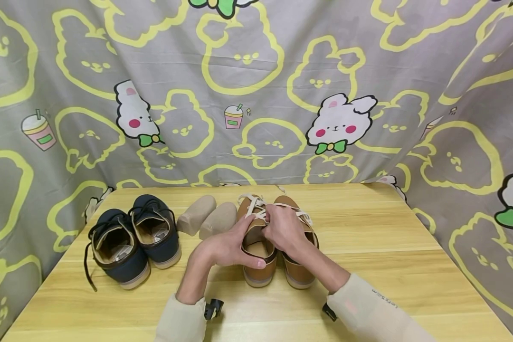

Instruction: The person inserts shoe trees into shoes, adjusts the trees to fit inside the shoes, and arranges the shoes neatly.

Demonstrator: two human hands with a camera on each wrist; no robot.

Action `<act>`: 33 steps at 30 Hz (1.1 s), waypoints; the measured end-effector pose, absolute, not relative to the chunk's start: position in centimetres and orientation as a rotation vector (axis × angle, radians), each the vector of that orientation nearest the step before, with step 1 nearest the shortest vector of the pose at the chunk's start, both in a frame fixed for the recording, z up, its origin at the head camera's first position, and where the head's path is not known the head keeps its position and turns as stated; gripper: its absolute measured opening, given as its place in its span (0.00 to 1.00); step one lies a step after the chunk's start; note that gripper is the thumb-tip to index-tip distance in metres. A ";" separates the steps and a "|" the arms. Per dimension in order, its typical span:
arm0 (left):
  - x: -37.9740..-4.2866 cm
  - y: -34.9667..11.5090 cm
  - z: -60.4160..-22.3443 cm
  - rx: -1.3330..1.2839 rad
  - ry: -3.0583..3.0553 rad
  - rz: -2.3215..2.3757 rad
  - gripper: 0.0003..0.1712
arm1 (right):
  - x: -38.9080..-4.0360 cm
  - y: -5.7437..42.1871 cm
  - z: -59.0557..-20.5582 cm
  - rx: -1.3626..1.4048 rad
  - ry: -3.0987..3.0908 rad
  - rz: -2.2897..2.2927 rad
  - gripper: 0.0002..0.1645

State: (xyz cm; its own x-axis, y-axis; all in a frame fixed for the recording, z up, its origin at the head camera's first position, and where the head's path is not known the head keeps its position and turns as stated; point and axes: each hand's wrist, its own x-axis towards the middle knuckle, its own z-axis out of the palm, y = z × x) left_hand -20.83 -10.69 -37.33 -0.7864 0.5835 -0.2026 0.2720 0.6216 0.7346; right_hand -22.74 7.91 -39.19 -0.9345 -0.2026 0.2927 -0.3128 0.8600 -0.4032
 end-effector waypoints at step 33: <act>-21.1 -10.9 -37.2 0.712 2.388 0.989 0.68 | -22.9 8.7 -38.3 0.461 -2.864 0.884 0.13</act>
State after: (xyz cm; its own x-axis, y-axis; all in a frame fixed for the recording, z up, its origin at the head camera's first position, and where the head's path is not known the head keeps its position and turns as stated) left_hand -21.11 -10.91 -37.22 -0.7623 0.6122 -0.2098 0.2845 0.6082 0.7410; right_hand -22.91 8.72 -38.26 -0.9479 -0.2543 0.1916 -0.3181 0.7845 -0.5323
